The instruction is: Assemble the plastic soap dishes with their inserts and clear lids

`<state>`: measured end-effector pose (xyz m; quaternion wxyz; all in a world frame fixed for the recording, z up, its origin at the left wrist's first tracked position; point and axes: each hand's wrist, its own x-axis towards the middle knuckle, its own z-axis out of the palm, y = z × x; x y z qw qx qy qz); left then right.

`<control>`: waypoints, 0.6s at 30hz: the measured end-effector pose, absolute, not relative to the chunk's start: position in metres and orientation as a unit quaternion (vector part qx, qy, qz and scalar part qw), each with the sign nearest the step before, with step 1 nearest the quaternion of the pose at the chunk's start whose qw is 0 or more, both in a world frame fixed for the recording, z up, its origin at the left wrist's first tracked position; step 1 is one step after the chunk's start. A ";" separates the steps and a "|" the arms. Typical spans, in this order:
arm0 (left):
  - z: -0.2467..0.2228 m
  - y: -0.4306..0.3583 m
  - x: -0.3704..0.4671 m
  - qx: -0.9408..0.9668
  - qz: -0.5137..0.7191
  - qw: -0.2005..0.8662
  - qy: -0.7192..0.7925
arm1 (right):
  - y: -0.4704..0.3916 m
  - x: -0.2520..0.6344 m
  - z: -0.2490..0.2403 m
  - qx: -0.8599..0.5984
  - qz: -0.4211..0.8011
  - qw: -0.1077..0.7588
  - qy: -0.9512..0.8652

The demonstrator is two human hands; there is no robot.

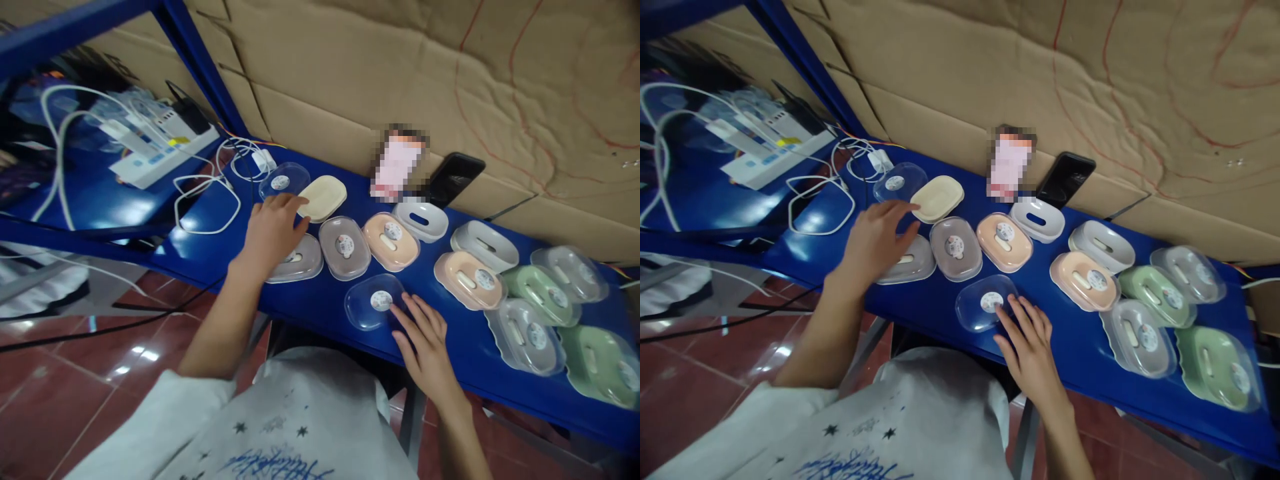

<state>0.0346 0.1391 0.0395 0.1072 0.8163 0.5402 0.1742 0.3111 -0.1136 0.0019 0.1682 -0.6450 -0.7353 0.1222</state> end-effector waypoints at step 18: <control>0.062 0.173 0.030 0.826 0.238 0.194 0.473 | 0.082 0.394 0.033 -0.704 0.048 0.036 -0.708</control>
